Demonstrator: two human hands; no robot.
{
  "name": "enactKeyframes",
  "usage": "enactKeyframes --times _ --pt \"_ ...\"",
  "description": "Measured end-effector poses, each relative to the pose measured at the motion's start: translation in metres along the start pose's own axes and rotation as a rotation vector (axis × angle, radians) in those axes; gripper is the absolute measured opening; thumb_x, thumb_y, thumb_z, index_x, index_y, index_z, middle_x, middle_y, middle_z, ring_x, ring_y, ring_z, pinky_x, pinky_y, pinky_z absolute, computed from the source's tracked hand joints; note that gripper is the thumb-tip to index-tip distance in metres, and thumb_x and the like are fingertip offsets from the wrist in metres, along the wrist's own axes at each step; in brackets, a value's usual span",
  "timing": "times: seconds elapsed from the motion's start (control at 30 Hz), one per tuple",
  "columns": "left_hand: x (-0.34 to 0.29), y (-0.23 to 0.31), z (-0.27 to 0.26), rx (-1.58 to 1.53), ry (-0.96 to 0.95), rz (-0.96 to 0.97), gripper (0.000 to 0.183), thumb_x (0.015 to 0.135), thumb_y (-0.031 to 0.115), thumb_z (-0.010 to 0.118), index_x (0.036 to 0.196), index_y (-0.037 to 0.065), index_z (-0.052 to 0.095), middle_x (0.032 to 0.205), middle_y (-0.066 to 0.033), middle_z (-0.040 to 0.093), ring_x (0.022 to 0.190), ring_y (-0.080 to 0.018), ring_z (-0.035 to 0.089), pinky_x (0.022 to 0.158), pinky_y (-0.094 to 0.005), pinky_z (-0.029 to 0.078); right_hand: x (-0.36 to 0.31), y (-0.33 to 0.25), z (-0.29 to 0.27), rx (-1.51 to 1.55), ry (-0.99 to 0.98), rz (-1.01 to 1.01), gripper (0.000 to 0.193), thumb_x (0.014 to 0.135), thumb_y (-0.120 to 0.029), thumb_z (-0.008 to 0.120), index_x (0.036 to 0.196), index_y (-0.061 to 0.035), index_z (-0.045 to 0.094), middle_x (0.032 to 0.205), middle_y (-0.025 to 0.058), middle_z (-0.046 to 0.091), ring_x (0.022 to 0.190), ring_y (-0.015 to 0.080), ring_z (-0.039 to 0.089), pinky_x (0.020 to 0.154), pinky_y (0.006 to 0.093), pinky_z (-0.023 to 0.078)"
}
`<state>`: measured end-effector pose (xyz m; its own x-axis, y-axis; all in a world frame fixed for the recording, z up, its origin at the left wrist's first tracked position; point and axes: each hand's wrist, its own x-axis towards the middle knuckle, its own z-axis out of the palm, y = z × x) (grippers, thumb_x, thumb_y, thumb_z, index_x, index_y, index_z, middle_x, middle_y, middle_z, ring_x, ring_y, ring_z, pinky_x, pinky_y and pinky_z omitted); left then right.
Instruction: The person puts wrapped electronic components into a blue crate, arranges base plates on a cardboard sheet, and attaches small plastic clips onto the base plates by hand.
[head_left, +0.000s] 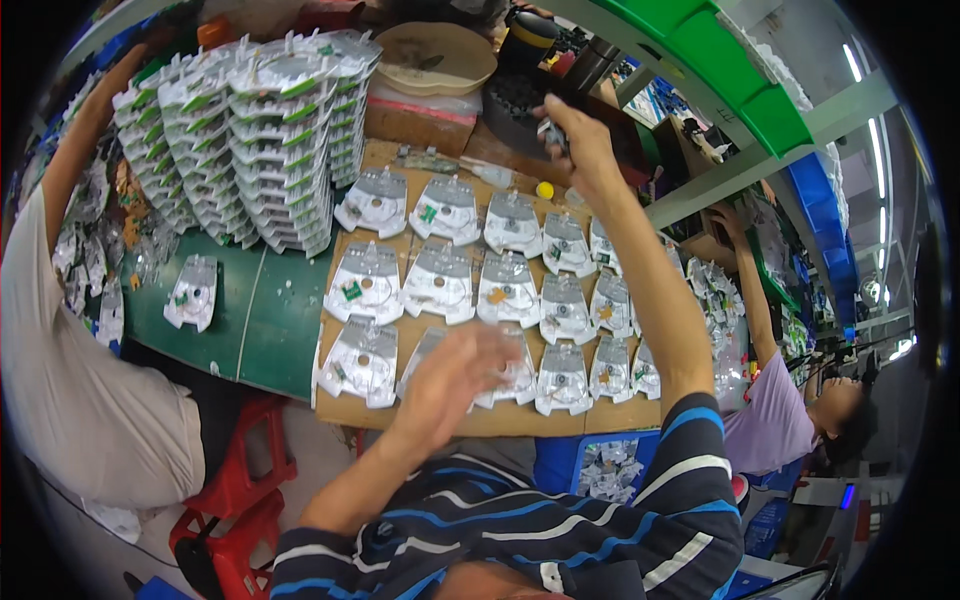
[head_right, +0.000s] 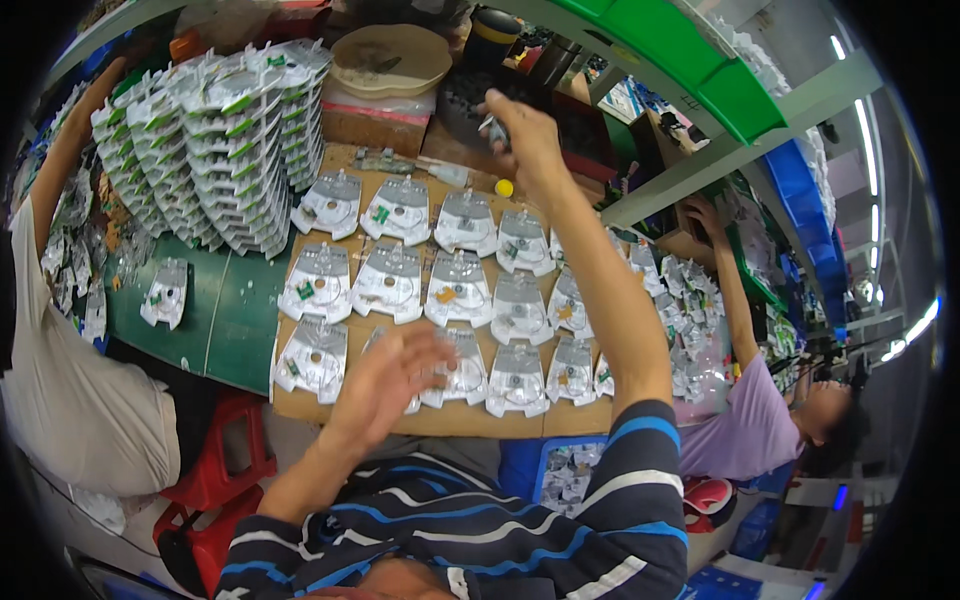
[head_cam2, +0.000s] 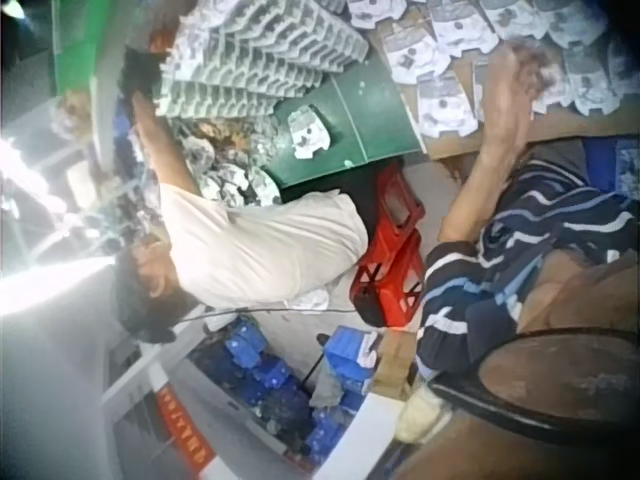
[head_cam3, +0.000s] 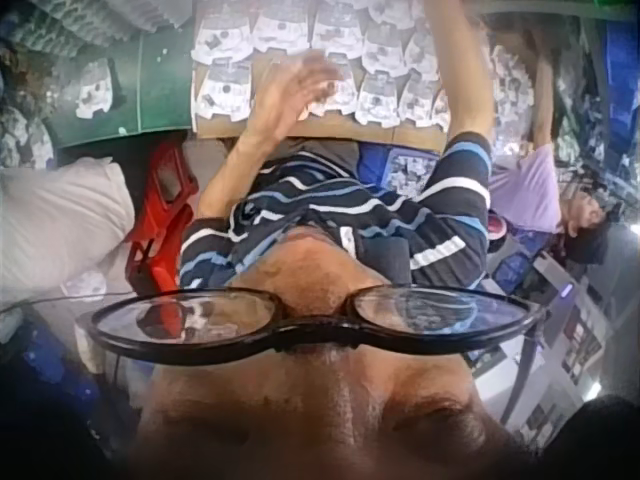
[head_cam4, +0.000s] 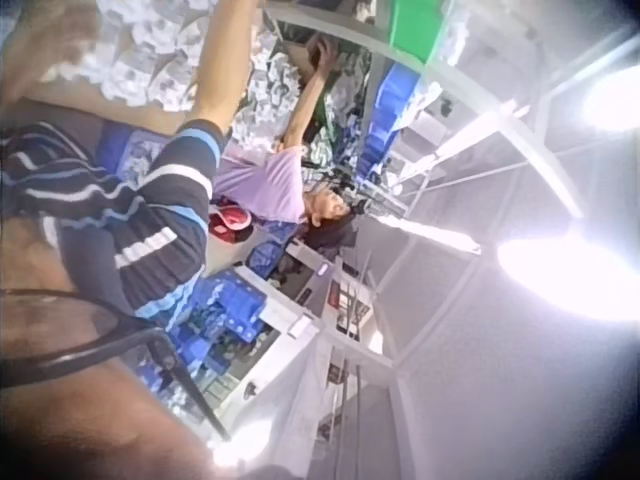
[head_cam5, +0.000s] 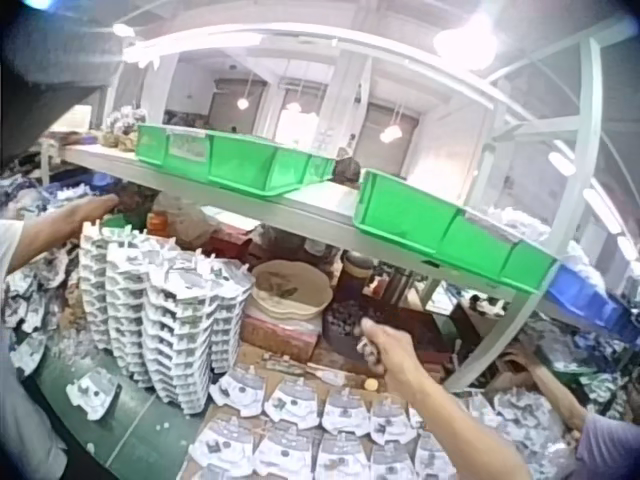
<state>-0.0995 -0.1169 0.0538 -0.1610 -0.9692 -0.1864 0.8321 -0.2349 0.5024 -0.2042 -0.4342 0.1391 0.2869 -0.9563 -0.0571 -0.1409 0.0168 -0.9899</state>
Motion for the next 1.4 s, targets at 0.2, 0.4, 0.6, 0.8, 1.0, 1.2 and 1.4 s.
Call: enactKeyframes --times 0.2,0.4,0.6,0.8,1.0,1.2,1.4 --pt "0.057 -0.019 0.009 -0.594 0.201 -0.137 0.059 0.101 0.046 0.047 0.14 0.002 0.047 0.143 -0.0205 0.051 0.132 -0.035 0.05 0.115 -0.0532 0.038 -0.202 0.047 0.049 -0.285 -0.122 -0.181 0.027 0.092 -0.026 0.073 0.105 -0.0027 0.072 0.092 0.0033 0.069 0.07 0.0139 0.064 0.061 0.028 0.051" --pt "0.047 -0.058 -0.017 -0.747 -0.139 0.033 0.04 0.102 0.037 0.047 0.126 0.007 0.058 0.125 -0.0098 0.061 0.118 -0.0271 0.059 0.106 -0.0431 0.048 -0.242 0.067 0.045 -0.51 -0.092 -0.861 0.025 0.08 -0.016 0.079 0.101 -0.0038 0.071 0.094 0.0121 0.069 0.09 0.029 0.065 0.08 0.0386 0.05" --pt "-0.004 -0.035 -0.003 -0.305 0.098 -0.133 0.034 0.099 0.029 0.057 0.121 0.004 0.065 0.097 -0.0065 0.069 0.077 -0.0161 0.065 0.054 -0.0248 0.049 -0.278 0.009 0.0 -0.673 -0.159 -0.486 0.025 0.087 -0.013 0.073 0.109 -0.0023 0.071 0.091 0.0121 0.065 0.083 0.0281 0.064 0.072 0.039 0.051" --pt "-0.05 -0.06 -0.009 0.033 0.021 -0.387 0.025 0.1 0.023 0.062 0.104 -0.001 0.061 0.088 -0.0086 0.062 0.069 -0.0123 0.059 0.038 -0.0163 0.037 -0.32 0.036 -0.016 -0.857 -0.569 -0.269 0.026 0.089 -0.018 0.069 0.112 -0.005 0.07 0.086 0.0157 0.062 0.084 0.0362 0.063 0.073 0.0456 0.05" --pt "-0.057 -0.072 -0.02 -0.008 0.083 -0.363 0.023 0.099 0.021 0.063 0.103 -0.001 0.06 0.088 -0.0089 0.061 0.068 -0.0105 0.056 0.038 -0.0151 0.035 -0.334 0.059 -0.02 -0.37 -0.417 0.202 0.029 0.093 -0.015 0.069 0.115 0.0031 0.067 0.088 0.0091 0.072 0.078 0.0146 0.068 0.07 0.0298 0.053" --pt "-0.055 -0.068 -0.023 0.031 0.069 -0.32 0.025 0.102 0.022 0.059 0.108 -0.002 0.059 0.091 -0.01 0.062 0.068 -0.0116 0.058 0.038 -0.0156 0.037 -0.33 0.068 -0.01 -0.312 -0.31 0.174 0.016 0.093 -0.012 0.069 0.098 0.0031 0.07 0.081 0.0069 0.071 0.072 0.0102 0.065 0.064 0.0266 0.052" --pt "-0.067 -0.054 -0.023 0.004 0.111 -0.251 0.044 0.104 0.032 0.053 0.129 -0.005 0.056 0.097 -0.0114 0.064 0.076 -0.0162 0.064 0.043 -0.0194 0.042 -0.292 0.091 -0.001 -0.776 0.007 -0.492 0.006 0.086 -0.007 0.074 0.087 -0.0035 0.069 0.078 0.0122 0.066 0.066 0.0275 0.065 0.058 0.037 0.049"
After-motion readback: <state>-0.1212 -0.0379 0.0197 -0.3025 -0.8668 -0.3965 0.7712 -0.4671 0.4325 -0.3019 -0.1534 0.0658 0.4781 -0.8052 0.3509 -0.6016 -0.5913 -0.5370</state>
